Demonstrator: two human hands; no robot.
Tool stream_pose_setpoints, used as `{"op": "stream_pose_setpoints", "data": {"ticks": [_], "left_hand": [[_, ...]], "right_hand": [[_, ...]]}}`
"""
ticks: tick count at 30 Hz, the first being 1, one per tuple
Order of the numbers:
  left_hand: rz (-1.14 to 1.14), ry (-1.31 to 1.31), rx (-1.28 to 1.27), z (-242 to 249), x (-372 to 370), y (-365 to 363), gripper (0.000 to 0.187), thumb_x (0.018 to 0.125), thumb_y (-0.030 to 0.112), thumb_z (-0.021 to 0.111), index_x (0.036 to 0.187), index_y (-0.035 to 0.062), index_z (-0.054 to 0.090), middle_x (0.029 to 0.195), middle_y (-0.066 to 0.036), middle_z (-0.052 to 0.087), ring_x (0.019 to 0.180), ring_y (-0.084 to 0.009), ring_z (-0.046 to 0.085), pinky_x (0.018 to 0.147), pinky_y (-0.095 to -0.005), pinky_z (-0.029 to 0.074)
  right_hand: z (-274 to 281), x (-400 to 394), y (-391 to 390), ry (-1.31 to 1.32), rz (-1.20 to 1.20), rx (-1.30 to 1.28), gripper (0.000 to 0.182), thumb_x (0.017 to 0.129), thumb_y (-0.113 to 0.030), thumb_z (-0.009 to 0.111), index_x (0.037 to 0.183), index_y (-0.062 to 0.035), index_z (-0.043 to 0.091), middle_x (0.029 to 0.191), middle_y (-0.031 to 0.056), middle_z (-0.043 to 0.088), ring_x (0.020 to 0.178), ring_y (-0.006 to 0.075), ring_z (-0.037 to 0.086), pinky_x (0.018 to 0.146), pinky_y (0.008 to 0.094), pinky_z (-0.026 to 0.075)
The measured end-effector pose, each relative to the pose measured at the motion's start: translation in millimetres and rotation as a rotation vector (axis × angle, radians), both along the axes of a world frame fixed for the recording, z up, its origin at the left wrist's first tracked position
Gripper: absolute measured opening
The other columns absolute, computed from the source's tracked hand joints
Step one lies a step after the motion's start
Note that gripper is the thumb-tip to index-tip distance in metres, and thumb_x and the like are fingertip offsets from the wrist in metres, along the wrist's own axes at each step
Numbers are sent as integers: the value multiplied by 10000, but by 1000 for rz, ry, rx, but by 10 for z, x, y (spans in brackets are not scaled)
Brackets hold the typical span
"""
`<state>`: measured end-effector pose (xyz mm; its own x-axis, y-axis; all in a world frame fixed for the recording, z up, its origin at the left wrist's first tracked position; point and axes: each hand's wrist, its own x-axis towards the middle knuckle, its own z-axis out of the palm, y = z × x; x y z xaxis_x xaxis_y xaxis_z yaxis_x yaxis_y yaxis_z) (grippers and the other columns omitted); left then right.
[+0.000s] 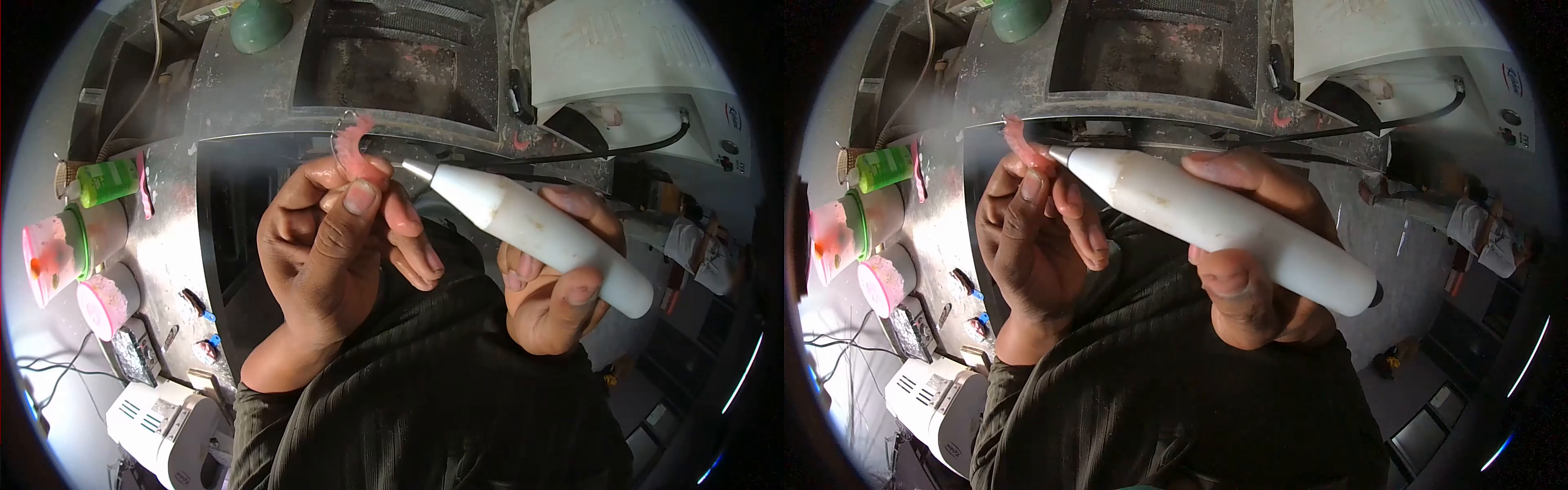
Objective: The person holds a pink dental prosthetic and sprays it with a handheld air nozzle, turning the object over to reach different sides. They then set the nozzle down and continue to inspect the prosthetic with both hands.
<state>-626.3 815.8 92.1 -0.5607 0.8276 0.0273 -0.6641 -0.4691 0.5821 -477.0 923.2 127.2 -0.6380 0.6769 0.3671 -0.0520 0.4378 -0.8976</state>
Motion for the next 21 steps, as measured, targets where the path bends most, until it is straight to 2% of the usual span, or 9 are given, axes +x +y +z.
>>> {"op": "stream_pose_setpoints", "data": {"ticks": [1,3,4,6,7,8,10,17,21], "left_hand": [[1,0,0,14,9,8,221,1024,111,471,1162,-55,518,831,-184,633,615,-270,674,510,-350,607],[55,16,-82,56,45,33,208,1017,105,458,1122,-65,516,800,-174,586,466,-218,578,426,-300,525],[57,16,-82,51,57,39,208,1017,105,458,1122,-65,516,800,-174,586,466,-218,578,426,-300,525],[48,70,-91,31,77,48,201,1026,113,447,1142,-46,493,822,-177,579,539,-253,614,466,-318,551],[1,71,-106,30,61,32,187,1030,126,446,1147,-17,471,837,-181,572,613,-287,639,504,-344,574],[2,71,-107,25,67,37,187,1030,126,446,1147,-17,471,837,-181,572,613,-287,639,504,-344,574],[14,102,-97,1,87,48,173,1029,143,455,1126,0,464,831,-179,570,636,-295,643,511,-360,581],[38,135,-103,-11,69,59,130,1014,143,487,1072,28,469,821,-174,574,645,-295,642,512,-371,576],[49,131,-124,6,64,69,132,1013,144,490,1065,24,475,798,-162,577,625,-286,639,513,-363,571]], "right_hand": [[-2,-12,4,0,1,0,644,1018,-466,416,1256,132,414,728,81,505,531,105,429,443,222,354],[-4,-41,20,110,21,-61,639,1022,-465,404,1256,129,415,724,78,502,515,110,417,428,225,337],[20,-37,6,110,22,-61,639,1022,-465,404,1256,129,415,724,78,502,515,110,417,428,225,337],[80,-11,-33,106,-140,-283,712,915,-558,599,1195,92,525,864,112,590,567,83,491,493,214,412],[6,-32,25,172,-23,-135,643,1026,-469,386,1269,126,402,732,71,499,514,116,408,438,222,324],[25,-31,16,172,-22,-136,643,1026,-469,386,1269,126,402,732,71,499,514,116,408,438,222,324],[80,-22,-17,110,-193,-305,748,878,-598,624,1196,72,524,842,110,575,563,89,480,474,218,392],[84,-32,-29,119,-214,-301,713,891,-576,617,1190,64,521,844,108,566,557,90,472,472,223,391],[0,39,29,139,-79,-256,669,906,-549,612,1183,53,526,888,117,588,574,83,489,488,221,413]]}}
